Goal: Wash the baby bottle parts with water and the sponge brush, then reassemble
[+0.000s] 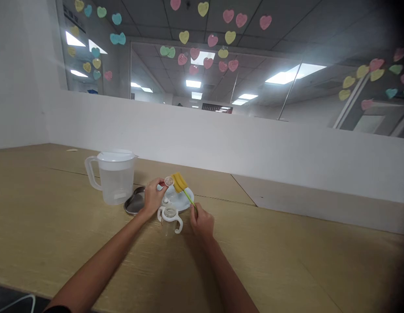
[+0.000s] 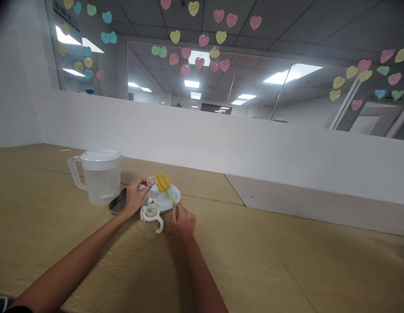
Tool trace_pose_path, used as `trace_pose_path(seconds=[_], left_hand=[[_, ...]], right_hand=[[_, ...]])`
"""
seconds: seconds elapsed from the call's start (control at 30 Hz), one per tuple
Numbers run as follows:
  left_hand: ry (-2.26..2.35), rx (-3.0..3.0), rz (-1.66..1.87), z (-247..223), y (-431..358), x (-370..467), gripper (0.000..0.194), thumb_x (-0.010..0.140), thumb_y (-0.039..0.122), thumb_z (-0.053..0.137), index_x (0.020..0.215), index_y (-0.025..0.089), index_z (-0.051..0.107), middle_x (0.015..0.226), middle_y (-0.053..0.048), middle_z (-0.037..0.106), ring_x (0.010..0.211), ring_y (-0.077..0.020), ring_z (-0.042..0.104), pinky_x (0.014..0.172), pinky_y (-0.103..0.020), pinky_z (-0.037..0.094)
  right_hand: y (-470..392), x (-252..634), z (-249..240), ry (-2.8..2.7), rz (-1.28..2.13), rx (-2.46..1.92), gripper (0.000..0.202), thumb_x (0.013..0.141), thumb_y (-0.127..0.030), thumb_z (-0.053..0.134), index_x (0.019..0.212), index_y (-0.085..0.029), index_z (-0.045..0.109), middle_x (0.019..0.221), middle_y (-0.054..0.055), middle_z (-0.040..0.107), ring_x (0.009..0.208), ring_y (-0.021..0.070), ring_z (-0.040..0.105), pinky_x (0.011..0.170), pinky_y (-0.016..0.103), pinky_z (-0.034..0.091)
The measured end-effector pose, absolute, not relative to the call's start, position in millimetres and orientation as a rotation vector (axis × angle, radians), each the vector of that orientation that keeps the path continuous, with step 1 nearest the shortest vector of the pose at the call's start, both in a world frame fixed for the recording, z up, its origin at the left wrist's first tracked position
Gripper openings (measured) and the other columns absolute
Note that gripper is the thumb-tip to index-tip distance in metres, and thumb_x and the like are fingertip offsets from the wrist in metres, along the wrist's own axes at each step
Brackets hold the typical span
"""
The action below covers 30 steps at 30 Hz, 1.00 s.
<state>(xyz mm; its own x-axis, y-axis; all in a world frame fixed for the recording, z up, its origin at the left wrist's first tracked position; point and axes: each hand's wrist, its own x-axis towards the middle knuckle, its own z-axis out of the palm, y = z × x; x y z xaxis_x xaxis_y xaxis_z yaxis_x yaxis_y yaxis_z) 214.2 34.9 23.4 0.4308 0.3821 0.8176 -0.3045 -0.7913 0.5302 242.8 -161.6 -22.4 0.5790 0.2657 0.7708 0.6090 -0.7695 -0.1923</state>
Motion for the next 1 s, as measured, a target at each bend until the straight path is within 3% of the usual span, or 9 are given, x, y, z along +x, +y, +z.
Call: trace_pose_path(seconds=[0.3,0.63,1.0], left_hand=[[-0.259,2.327,1.352,13.2,39.0,217.8,0.026,0.092,0.026,0.037,0.090,0.017,0.061,0.088,-0.008,0.064,0.083,-0.0196,0.056,0.077,-0.032,0.042],[0.013,2.046,1.401,19.7,38.0,211.6,0.019,0.080,0.036,0.058,0.079,0.018,0.064,0.076,-0.003,0.066,0.072,-0.0161,0.060,0.069,-0.027,0.044],[-0.023,1.918,1.032,15.8,31.2,216.3,0.038,0.086,0.043,0.043,0.091,0.016,0.069,0.074,-0.003,0.067,0.063,-0.0145,0.058,0.061,-0.025,0.044]], right_hand=[[-160.2,243.2,-23.4,-0.669,-1.081,-2.431,0.045,0.094,-0.035,0.026,0.076,-0.016,0.063,0.050,0.003,0.056,0.043,0.0105,0.047,0.047,0.024,0.016],[-160.7,241.6,-22.7,-0.664,-1.072,-2.472,0.043,0.093,-0.035,0.028,0.073,-0.016,0.061,0.056,0.004,0.061,0.044,0.0101,0.047,0.048,0.025,0.016],[-160.8,240.2,-16.1,-0.370,-0.872,-2.467,0.040,0.093,-0.037,0.030,0.080,-0.017,0.063,0.057,0.003,0.059,0.046,0.0112,0.041,0.050,0.025,0.015]])
